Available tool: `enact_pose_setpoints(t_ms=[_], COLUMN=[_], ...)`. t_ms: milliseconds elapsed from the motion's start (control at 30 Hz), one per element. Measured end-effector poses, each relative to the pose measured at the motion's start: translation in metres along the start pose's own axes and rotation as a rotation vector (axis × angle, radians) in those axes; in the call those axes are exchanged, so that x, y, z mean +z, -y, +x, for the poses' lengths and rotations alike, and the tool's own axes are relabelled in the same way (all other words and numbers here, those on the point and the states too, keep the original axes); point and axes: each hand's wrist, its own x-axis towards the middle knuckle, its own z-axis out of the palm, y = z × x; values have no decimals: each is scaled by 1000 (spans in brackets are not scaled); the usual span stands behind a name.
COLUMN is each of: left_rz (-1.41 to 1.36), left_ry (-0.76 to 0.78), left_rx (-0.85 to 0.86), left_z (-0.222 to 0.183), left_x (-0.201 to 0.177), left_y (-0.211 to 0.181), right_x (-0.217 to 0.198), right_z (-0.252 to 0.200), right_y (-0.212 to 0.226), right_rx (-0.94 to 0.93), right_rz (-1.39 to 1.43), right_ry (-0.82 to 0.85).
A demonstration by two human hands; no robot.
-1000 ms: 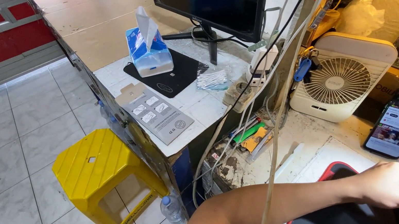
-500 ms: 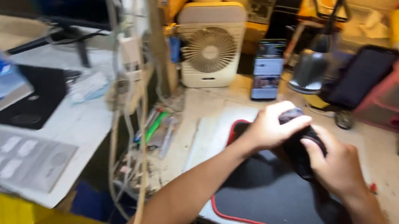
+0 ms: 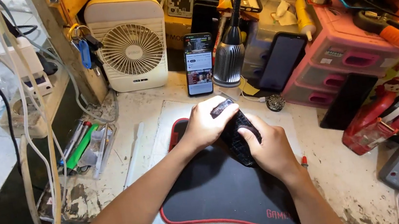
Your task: A person is carefully peeling a protective film or adhesive layer from a mobile phone screen component at a repair workbench.
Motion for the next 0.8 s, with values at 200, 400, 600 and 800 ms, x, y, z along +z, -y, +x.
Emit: enact_pose_setpoints(t_ms=[200,400,600,800], left_rz=[-82,-244,-848,-368], left_ry=[-24,42,136,93], left_rx=[-51,-7,-314,-375], left_z=[5,5,6,-13], left_x=[-1,-5,5,29], left_y=[17,9,1,6], right_x=[-3,-4,10,-1], right_z=[0,2,14,22], right_y=[5,7,-7,-64], right_rx=[2,31,127,31], right_rz=[43,85,228,39], right_ry=[34,47,-53,-299])
